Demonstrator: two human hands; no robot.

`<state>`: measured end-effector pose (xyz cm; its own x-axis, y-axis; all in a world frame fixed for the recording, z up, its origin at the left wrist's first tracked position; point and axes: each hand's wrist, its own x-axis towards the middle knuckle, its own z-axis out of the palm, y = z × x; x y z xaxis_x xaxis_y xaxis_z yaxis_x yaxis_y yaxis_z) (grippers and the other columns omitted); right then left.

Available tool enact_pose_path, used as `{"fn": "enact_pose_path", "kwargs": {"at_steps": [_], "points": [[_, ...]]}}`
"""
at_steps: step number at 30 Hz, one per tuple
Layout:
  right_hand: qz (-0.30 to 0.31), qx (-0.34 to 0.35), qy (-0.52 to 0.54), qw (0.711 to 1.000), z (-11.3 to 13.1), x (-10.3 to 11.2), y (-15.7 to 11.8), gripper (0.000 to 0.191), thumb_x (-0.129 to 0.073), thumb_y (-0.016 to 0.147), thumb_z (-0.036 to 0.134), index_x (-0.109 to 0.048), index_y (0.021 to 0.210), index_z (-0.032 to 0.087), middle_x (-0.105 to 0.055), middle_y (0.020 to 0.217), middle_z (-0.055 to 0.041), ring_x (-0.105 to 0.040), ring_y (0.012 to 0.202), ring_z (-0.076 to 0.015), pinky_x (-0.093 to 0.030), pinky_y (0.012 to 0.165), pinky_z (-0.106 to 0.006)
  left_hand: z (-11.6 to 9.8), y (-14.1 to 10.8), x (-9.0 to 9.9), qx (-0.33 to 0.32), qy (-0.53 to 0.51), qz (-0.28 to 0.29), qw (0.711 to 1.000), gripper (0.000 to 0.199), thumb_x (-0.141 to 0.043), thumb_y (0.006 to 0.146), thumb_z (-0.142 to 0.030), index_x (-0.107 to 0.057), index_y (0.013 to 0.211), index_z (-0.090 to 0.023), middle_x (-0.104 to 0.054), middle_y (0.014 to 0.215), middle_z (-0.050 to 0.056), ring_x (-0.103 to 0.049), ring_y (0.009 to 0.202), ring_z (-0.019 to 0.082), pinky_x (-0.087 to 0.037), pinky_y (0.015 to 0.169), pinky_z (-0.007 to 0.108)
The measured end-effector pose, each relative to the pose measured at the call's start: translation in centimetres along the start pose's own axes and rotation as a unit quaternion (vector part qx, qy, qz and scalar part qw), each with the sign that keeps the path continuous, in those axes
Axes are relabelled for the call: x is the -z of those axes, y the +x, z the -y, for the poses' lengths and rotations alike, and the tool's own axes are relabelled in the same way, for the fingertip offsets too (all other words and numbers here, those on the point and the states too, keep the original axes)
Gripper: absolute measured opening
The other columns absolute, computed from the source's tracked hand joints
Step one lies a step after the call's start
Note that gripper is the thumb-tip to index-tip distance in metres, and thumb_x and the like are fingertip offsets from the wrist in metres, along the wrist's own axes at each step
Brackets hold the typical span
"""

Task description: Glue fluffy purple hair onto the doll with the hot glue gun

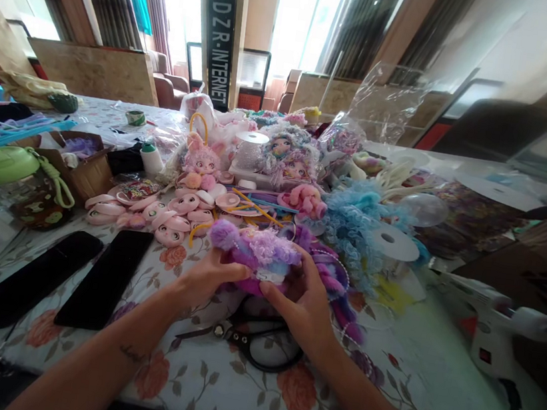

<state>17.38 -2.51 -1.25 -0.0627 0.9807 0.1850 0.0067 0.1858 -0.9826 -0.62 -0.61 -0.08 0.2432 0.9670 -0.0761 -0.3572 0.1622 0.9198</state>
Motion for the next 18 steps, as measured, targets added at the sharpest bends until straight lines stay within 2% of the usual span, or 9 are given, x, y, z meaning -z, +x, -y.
{"fn": "enact_pose_path", "kwargs": {"at_steps": [5,8,15,18], "points": [[0.003,-0.003,0.015,1.000,-0.10,0.08,0.04,0.074,-0.082,0.073,0.045,-0.042,0.132,0.026,-0.065,0.128,-0.0112,-0.067,0.113,-0.0291,-0.054,0.102,-0.047,-0.40,-0.01,-0.41,-0.004,-0.018,0.010,1.000,0.041,-0.077,0.061,-0.019,-0.073,0.102,-0.022,-0.073,0.086,0.001,-0.065,0.082,0.022,-0.050,0.075,0.031],[0.003,-0.006,0.018,1.000,-0.05,0.07,-0.01,0.073,-0.082,0.073,0.044,-0.042,0.132,0.027,-0.065,0.127,-0.0110,-0.067,0.112,-0.0289,-0.054,0.101,-0.047,-0.48,-0.01,-0.41,-0.002,-0.014,0.011,1.000,0.042,-0.077,0.061,-0.020,-0.073,0.103,-0.022,-0.072,0.086,0.001,-0.065,0.082,0.022,-0.050,0.075,0.031],[0.002,-0.013,0.026,1.000,0.03,-0.01,0.00,0.072,-0.082,0.074,0.043,-0.043,0.131,0.027,-0.064,0.127,-0.0107,-0.066,0.113,-0.0294,-0.054,0.102,-0.046,-0.63,0.05,-0.66,-0.009,-0.006,0.029,1.000,0.047,-0.077,0.061,-0.023,-0.071,0.108,-0.022,-0.073,0.099,0.005,-0.065,0.097,0.028,-0.051,0.083,0.034],[0.003,-0.007,0.026,1.000,-0.17,0.01,0.08,0.072,-0.082,0.073,0.044,-0.044,0.131,0.026,-0.064,0.127,-0.0109,-0.067,0.113,-0.0293,-0.055,0.100,-0.046,-0.46,0.20,-0.52,-0.007,0.012,0.014,1.000,0.046,-0.079,0.059,-0.025,-0.069,0.105,-0.022,-0.072,0.099,0.006,-0.064,0.098,0.028,-0.051,0.083,0.035]]}}
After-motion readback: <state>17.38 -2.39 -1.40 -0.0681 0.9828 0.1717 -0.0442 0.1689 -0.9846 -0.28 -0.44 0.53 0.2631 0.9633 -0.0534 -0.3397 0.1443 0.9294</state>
